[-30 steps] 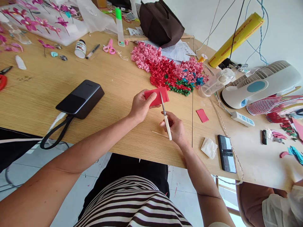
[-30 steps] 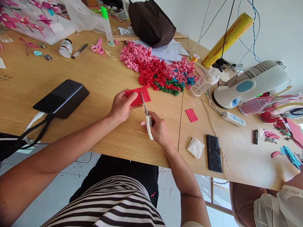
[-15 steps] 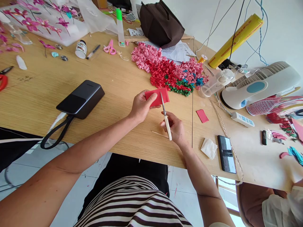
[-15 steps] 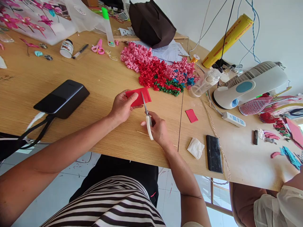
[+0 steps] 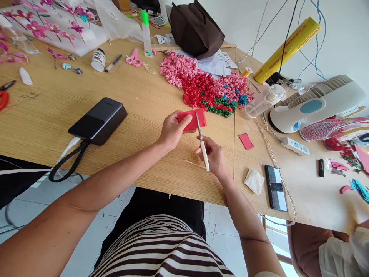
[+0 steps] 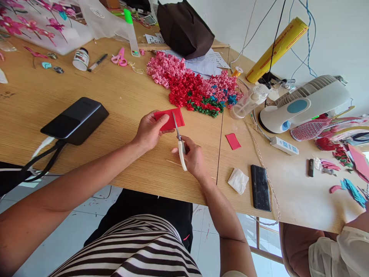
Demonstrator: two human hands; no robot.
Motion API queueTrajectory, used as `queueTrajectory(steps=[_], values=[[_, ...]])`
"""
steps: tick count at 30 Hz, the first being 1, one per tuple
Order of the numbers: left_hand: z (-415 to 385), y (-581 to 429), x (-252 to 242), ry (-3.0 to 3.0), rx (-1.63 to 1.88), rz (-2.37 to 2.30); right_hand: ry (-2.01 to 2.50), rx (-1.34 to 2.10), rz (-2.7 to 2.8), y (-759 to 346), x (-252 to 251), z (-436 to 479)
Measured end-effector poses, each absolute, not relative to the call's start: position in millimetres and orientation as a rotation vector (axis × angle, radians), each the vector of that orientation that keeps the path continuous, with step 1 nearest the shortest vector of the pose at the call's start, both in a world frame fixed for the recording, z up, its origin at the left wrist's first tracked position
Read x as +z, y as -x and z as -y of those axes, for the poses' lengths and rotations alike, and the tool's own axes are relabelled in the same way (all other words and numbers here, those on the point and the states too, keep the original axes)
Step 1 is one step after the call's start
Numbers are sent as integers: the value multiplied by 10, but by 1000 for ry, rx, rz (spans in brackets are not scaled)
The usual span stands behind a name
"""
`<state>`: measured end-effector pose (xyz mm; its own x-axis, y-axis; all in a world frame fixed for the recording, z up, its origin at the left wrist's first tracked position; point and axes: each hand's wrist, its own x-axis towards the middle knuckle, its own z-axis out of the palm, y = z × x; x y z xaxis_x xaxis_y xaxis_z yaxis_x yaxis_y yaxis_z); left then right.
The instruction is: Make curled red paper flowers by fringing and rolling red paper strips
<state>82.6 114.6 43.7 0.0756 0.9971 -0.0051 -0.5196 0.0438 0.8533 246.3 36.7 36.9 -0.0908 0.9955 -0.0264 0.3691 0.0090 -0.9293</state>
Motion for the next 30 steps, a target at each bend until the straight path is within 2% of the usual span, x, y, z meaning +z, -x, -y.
queueTrajectory(steps=[30], values=[[-1160, -808, 453, -817, 1374, -781, 1442, 1026, 1624, -2461, 370, -367]])
